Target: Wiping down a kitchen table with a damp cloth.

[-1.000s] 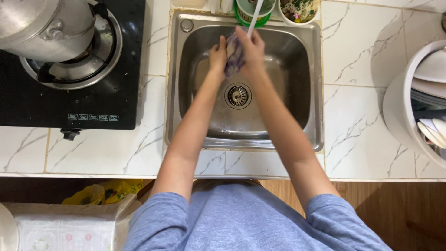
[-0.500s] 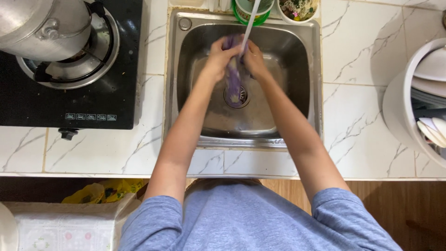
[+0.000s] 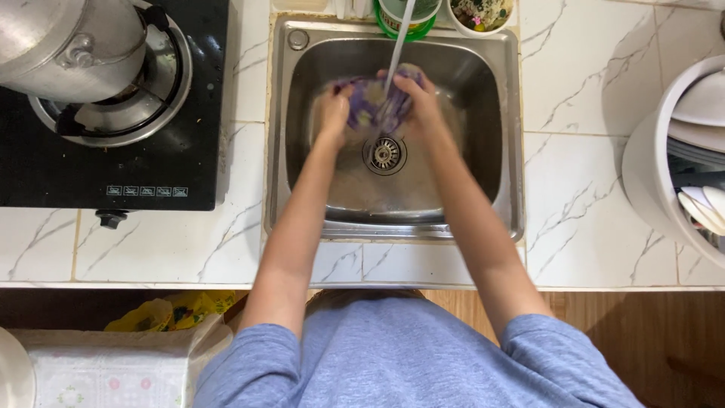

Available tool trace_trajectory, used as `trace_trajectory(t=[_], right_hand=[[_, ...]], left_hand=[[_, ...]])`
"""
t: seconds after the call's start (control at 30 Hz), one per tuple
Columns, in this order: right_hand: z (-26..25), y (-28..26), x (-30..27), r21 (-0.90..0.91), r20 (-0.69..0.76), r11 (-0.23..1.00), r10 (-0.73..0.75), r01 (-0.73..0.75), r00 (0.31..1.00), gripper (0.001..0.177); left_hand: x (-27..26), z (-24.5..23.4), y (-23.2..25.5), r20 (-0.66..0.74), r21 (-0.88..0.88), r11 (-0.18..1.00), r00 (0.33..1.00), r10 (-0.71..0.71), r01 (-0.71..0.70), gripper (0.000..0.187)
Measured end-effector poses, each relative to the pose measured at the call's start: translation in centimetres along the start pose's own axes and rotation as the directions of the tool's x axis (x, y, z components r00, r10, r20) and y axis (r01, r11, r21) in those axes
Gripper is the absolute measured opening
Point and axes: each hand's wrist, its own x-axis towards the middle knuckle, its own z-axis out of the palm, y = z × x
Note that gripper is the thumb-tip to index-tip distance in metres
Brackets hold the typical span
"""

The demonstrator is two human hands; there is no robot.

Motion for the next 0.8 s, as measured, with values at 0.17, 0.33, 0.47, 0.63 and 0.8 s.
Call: trace_trajectory(t=[0.17,0.33,0.47,0.63,0.8], right_hand=[[-0.4,9.5,3.2,-0.084,-0.396,0.987,-0.158,0.136,0.904,0.032],[-0.1,10.0,2.1,-0.601,-0.396,0.796,-0.373,0.07,0.839,0.066],[-2.2,9.1,3.4,-0.9,-0.178,0.423,-0.57,0.101,0.802,0.065],[-2.8,6.6,4.5,-0.985,-0.028,0.164,-0.483,0.058,0.875,0.065],[-4.9,3.8,4.3,-0.987,0.162,-0.059,-0.22,0.153,0.962,0.042]], left_hand=[[2.0,3.2,-4.2,0.074,-0.342,0.896,0.959,-0.273,0.282,0.04],[5.8,4.6,-10.4,0.084,-0.43,0.855,0.956,-0.281,0.289,0.046],[3.6,4.4,-10.3,0.122,-0.309,0.922,0.971,-0.205,0.233,0.036],[0.2,1.6,-6.1,0.215,-0.191,0.974,0.974,-0.077,0.119,0.035],[-3.1,-2.0,-0.6,0.295,0.123,0.968,0.939,0.174,-0.218,0.046]])
